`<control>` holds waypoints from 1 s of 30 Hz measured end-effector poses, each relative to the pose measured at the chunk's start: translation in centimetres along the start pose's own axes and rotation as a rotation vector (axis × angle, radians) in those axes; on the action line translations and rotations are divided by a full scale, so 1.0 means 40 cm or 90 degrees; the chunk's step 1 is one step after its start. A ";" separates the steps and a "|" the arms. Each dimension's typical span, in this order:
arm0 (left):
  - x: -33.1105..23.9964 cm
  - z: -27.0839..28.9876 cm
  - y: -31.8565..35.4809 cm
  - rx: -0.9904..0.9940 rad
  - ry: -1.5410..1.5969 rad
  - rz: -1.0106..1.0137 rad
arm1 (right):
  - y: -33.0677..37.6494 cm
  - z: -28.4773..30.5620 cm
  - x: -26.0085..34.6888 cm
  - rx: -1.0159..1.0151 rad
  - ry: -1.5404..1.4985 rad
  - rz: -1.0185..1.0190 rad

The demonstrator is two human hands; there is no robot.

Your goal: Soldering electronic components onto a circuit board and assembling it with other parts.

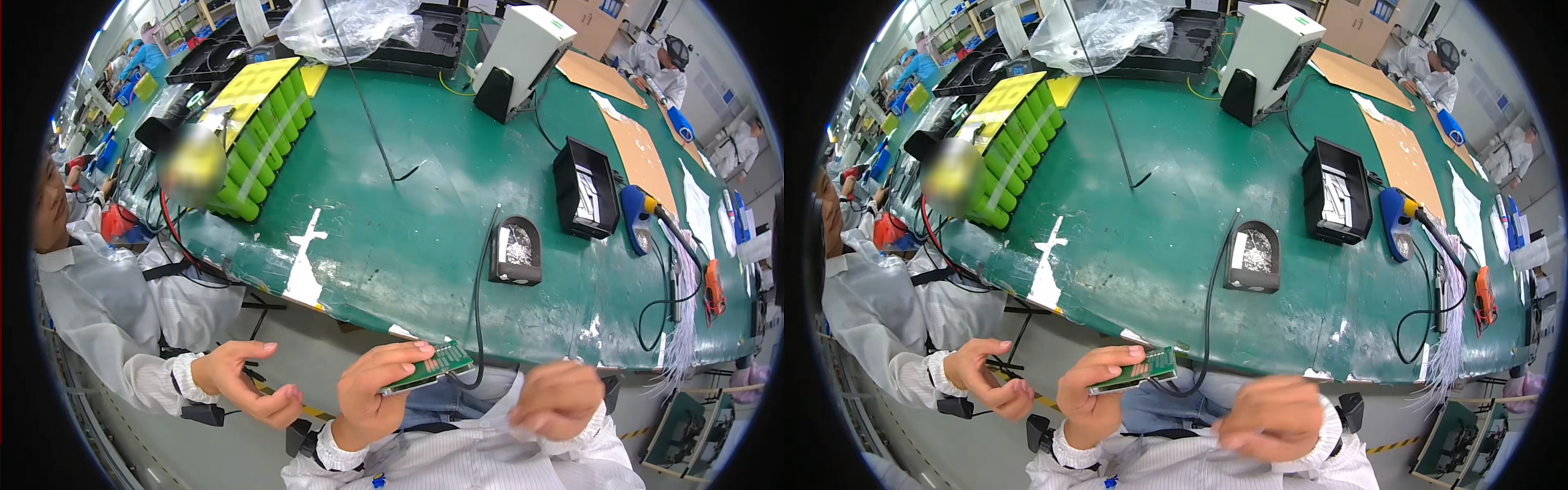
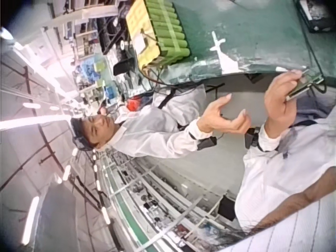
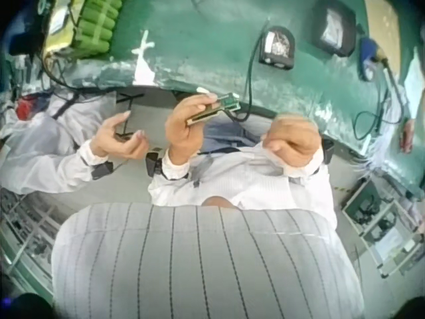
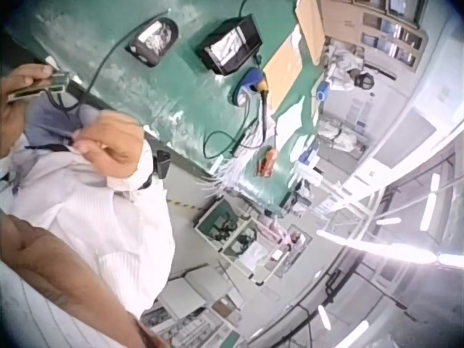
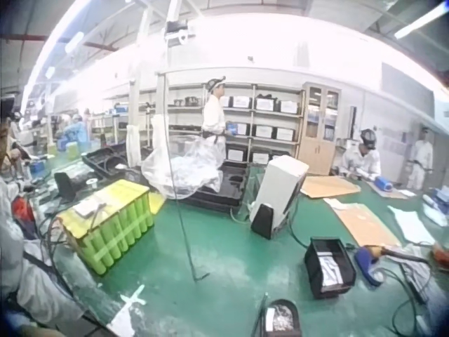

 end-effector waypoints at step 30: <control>0.022 -0.028 0.030 -0.015 0.100 0.195 | -0.069 0.019 -0.036 -0.176 0.151 0.103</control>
Point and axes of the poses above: each hand's wrist, its own y-axis away from the middle knuckle, its own z-axis out of the back of the hand, x = y × z, the point moved 9 cm from there along -y, towards the middle knuckle, and after that the axes turned 6 degrees about -x, right-handed, at the moved point
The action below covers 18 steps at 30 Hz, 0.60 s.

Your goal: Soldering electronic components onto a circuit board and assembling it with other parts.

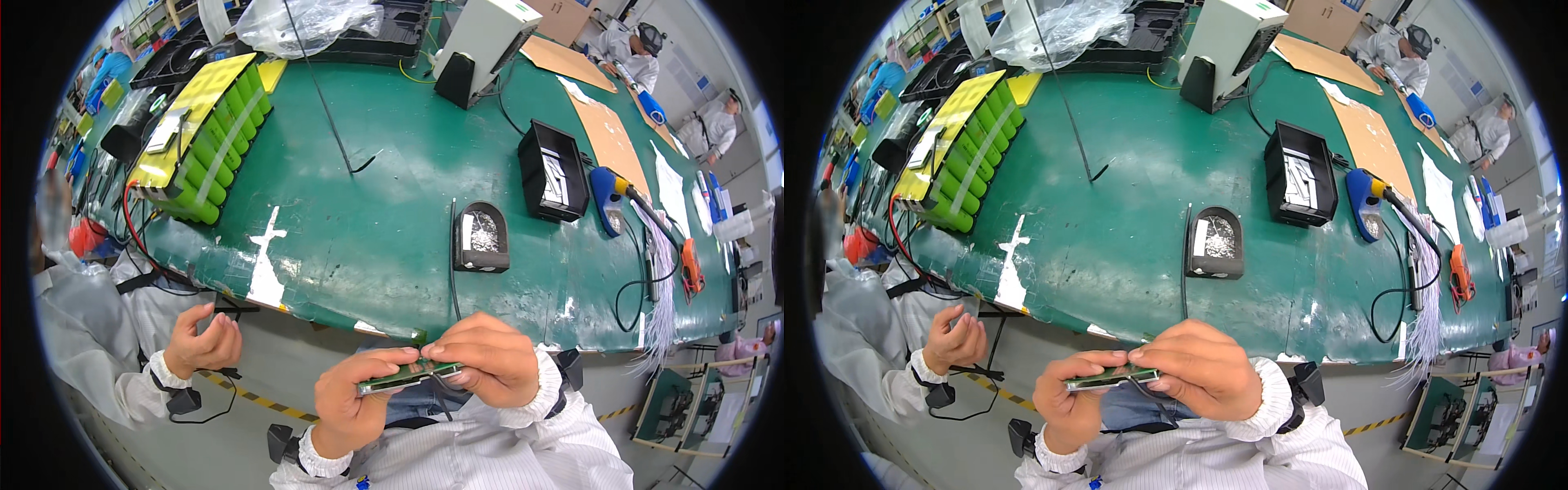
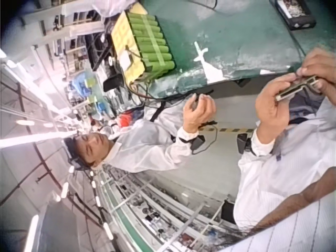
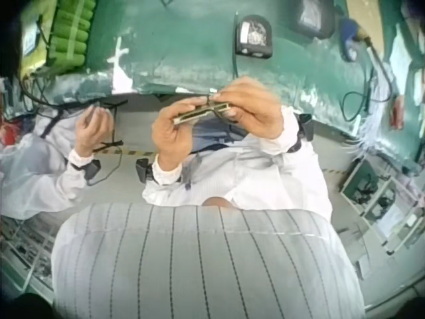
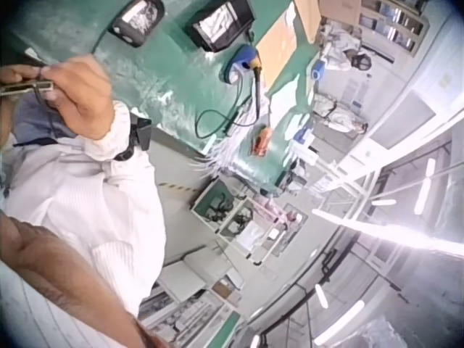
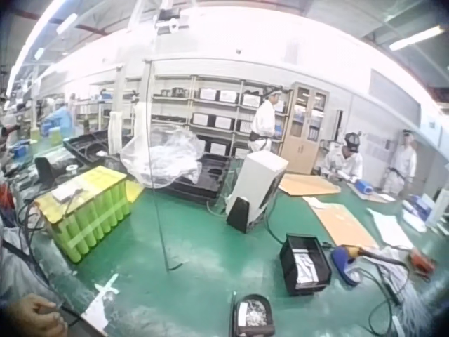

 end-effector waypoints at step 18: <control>0.085 0.007 0.035 -0.073 0.250 0.106 | -0.017 0.001 0.042 -0.082 0.048 0.022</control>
Point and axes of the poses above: each hand's wrist, its own y-axis away from the middle knuckle, its own z-axis out of the back of the hand, x = y × z, the point moved 9 cm from there along -y, towards the middle knuckle, and after that the axes turned 6 degrees about -x, right-handed, at the moved point
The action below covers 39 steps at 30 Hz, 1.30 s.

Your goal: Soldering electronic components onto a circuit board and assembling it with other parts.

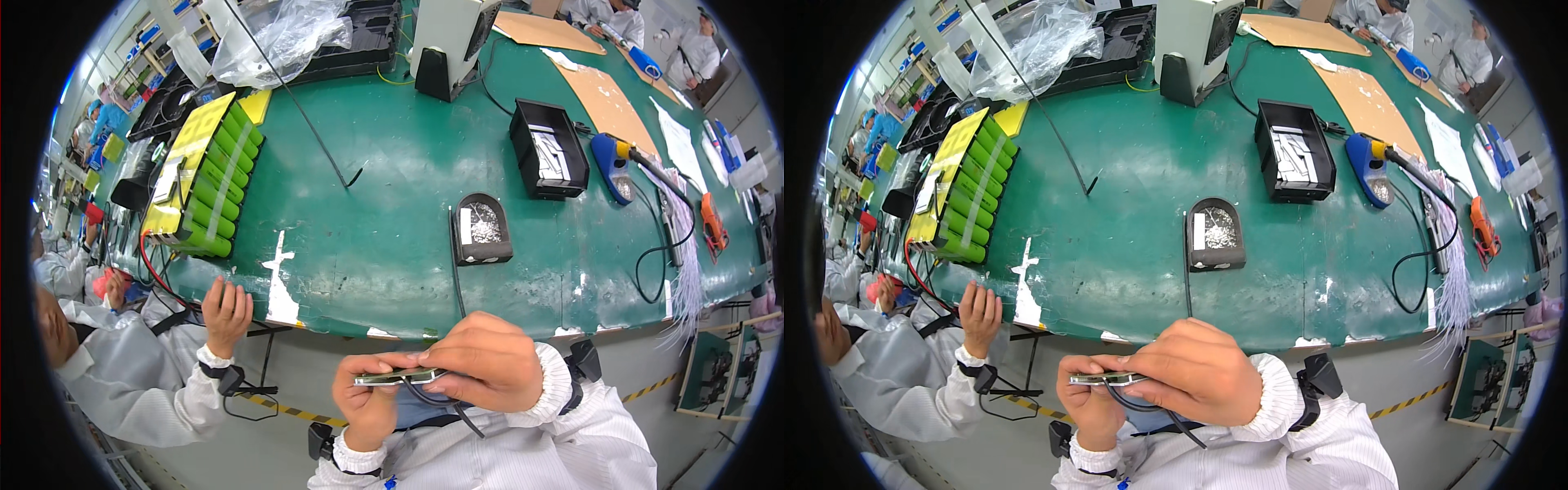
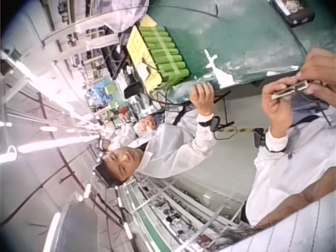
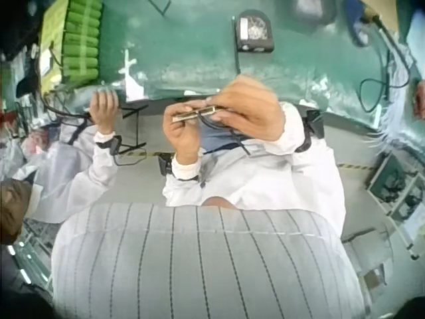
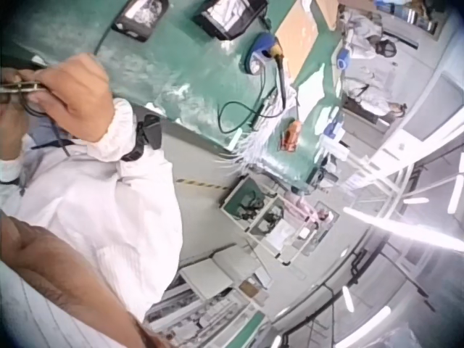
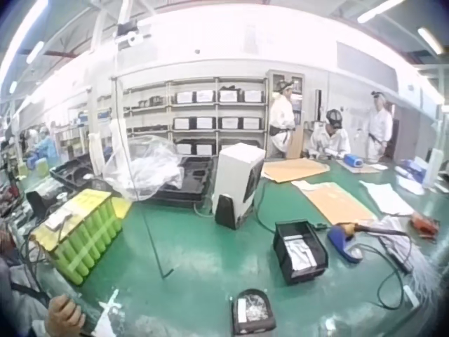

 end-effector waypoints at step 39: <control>-0.118 -0.089 -0.034 0.124 -0.322 -0.184 | 0.084 0.015 -0.096 -0.110 -0.135 -0.105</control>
Point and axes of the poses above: each hand's wrist, its own y-axis away from the middle knuckle, its own z-axis out of the back of the hand, x = y × z, the point moved 9 cm from there along -y, towards the middle knuckle, and after that the axes turned 6 degrees about -x, right-handed, at the moved point
